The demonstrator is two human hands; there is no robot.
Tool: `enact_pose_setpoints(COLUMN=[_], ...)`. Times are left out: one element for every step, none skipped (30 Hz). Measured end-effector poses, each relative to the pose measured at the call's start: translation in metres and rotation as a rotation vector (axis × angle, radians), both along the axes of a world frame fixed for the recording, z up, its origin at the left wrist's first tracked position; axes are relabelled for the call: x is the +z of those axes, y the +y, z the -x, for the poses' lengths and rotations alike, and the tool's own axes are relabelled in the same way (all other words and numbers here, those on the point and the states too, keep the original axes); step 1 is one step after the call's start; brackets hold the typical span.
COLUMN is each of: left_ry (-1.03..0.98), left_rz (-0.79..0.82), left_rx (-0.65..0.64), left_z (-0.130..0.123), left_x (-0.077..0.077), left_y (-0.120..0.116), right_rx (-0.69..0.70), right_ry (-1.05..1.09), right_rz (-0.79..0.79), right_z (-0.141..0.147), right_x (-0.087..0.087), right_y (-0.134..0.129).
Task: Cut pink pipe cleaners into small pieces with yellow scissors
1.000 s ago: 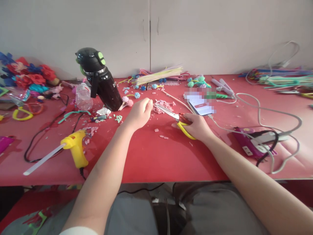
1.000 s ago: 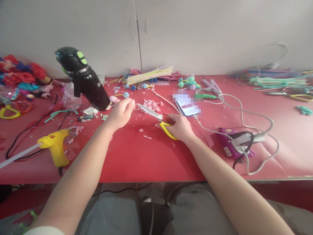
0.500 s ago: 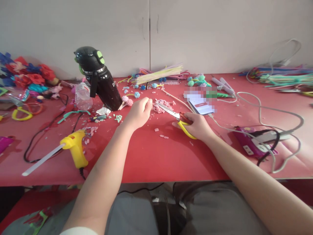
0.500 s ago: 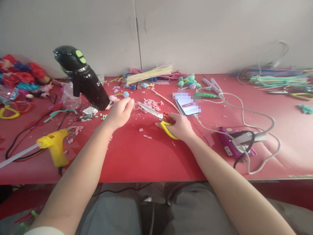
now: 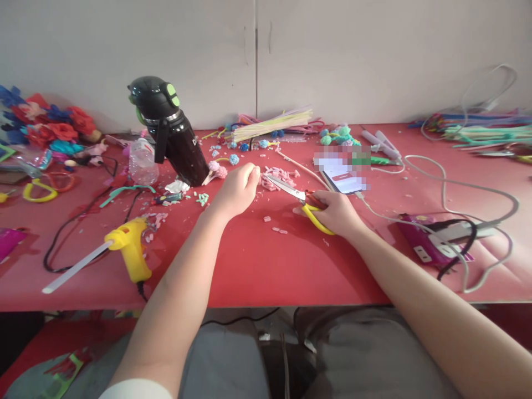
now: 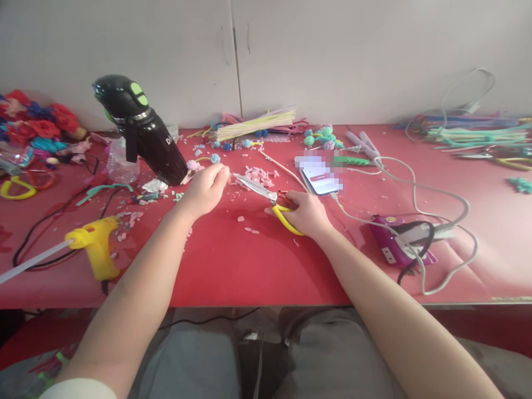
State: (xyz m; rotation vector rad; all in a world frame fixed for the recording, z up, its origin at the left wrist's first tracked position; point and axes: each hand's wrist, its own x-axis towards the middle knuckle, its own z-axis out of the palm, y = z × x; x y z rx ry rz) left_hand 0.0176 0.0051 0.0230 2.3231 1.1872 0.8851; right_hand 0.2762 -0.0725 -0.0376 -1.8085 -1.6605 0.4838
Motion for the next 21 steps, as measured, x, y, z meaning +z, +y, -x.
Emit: enact_pose_setpoints(left_ry=[-0.001, 0.000, 0.001, 0.002, 0.002, 0.002, 0.001, -0.001, -0.002, -0.001, 0.000, 0.002, 0.004, 0.006, 0.006, 0.007, 0.009, 0.012, 0.017, 0.022, 0.026], left_rz=[-0.004, -0.009, -0.013, -0.018, -0.023, -0.026, -0.028, -0.028, -0.025, -0.022, -0.018, -0.016, -0.015, -0.016, -0.019, -0.023, -0.026, -0.029, -0.030, -0.030, -0.029], left_rx=[0.000, 0.001, 0.003, 0.005, 0.008, 0.009, 0.009, 0.007, 0.004, 0.001, -0.001, -0.002, -0.001, 0.000, 0.002, 0.003, 0.003, 0.001, 0.001, 0.001, 0.001], left_z=[0.0003, 0.0006, 0.0008, 0.0010, 0.0011, 0.0012, 0.0013, 0.0014, 0.0014, 0.0014, 0.0013, 0.0011, 0.0009, 0.0007, 0.0005, 0.0004, 0.0004, 0.0005, 0.0006, 0.0007, 0.0009], left_x=[-0.0003, -0.0004, -0.0005, -0.0004, -0.0004, -0.0003, -0.0003, -0.0003, -0.0003, -0.0004, -0.0005, -0.0006, -0.0007, -0.0009, -0.0010, -0.0012, -0.0013, -0.0014, -0.0015, -0.0015, -0.0015], left_y=[0.0004, 0.0006, 0.0008, 0.0010, 0.0011, 0.0011, 0.0011, 0.0011, 0.0011, 0.0010, 0.0009, 0.0007, 0.0005, 0.0004, 0.0004, 0.0005, 0.0006, 0.0009, 0.0013, 0.0017, 0.0021], right_rx=[0.003, 0.008, 0.010, 0.011, 0.008, 0.005, 0.001, -0.003, -0.007, -0.007, -0.008, -0.008, -0.009, -0.009, -0.011, -0.014, -0.017, -0.018, -0.019, -0.020, -0.021], right_ry=[0.001, 0.003, 0.005, 0.008, 0.009, 0.007, 0.002, -0.004, -0.010, -0.014, -0.016, -0.015, -0.014, -0.014, -0.015, -0.017, -0.022, -0.025, -0.027, -0.025, -0.019], right_rz=[-0.003, -0.006, -0.009, -0.010, -0.009, -0.006, -0.003, 0.000, 0.003, 0.009, 0.013, 0.018, 0.022, 0.024, 0.021, 0.017, 0.013, 0.012, 0.012, 0.014, 0.015], right_z=[-0.0002, -0.0003, -0.0004, -0.0003, -0.0002, 0.0001, 0.0004, 0.0008, 0.0013, 0.0017, 0.0020, 0.0022, 0.0022, 0.0021, 0.0018, 0.0014, 0.0010, 0.0006, 0.0003, 0.0002, 0.0002], right_x=[-0.0003, -0.0004, -0.0005, -0.0005, -0.0003, -0.0001, 0.0002, 0.0006, 0.0010, 0.0014, 0.0018, 0.0020, 0.0021, 0.0020, 0.0017, 0.0013, 0.0009, 0.0005, 0.0002, 0.0001, 0.0001], right_y=[-0.0001, -0.0003, -0.0004, -0.0006, -0.0007, -0.0009, -0.0010, -0.0011, -0.0012, -0.0012, -0.0013, -0.0012, -0.0011, -0.0009, -0.0005, -0.0002, 0.0002, 0.0004, 0.0005, 0.0004, 0.0001])
